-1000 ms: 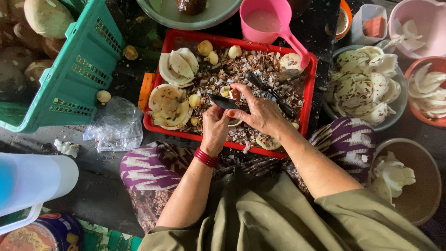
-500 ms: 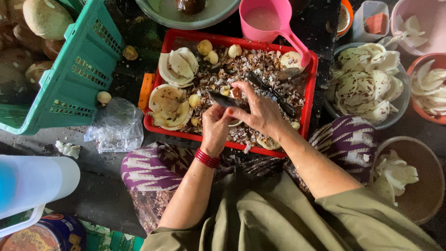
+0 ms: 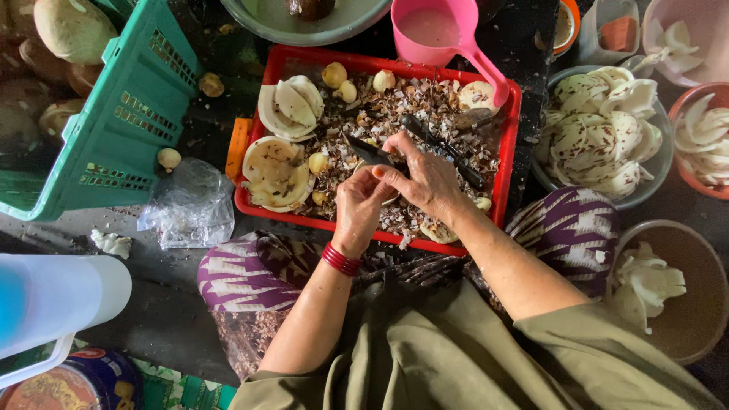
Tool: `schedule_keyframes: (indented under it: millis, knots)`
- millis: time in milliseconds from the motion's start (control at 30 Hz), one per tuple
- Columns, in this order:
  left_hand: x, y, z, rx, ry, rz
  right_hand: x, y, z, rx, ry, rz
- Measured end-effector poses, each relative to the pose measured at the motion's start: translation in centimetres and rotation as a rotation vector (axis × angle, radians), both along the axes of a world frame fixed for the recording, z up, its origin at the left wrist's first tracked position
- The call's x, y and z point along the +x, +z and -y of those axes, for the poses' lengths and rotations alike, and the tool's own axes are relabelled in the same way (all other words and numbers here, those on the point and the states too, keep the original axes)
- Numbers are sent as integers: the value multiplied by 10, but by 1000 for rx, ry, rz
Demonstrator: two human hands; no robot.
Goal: The person sits on the floor and peels the dark outer skin off coconuts using a small knife, working over a red tray that catches the shavings. They place finished coconuts into a bowl of water and pick up new unpeeled coconuts from a crate to continue.
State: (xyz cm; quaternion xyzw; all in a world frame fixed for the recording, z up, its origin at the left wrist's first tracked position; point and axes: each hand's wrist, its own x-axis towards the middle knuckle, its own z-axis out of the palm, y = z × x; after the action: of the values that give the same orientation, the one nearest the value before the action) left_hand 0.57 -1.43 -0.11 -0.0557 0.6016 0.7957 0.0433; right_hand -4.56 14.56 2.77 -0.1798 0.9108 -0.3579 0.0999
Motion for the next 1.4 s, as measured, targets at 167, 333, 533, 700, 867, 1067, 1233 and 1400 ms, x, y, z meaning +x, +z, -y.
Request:
schedule_keyframes:
  millis: [167,333,533,700,867,1067,1233,1400]
  knots:
    - [-2,1,6,105,13,7,3,10,-3,-64,64,-92]
    - [-5,-5,8,172,40,24,8,25,-5,-41,70,-135]
    - [-3,-3,6,179,42,27,7,21,-1,72,23,0]
    - [-1,5,7,39,40,-29,4,10,-1,62,22,-12]
    - [0,6,4,-60,14,27,2,-6,-6,58,14,9]
    - [1,5,0,14,0,33,-3,-9,-10,-24,43,-14]
    - [-5,4,12,-162,31,-4,8,13,-9,108,55,-3]
    - [-4,9,17,-359,12,-47,11,29,-6,99,75,-67]
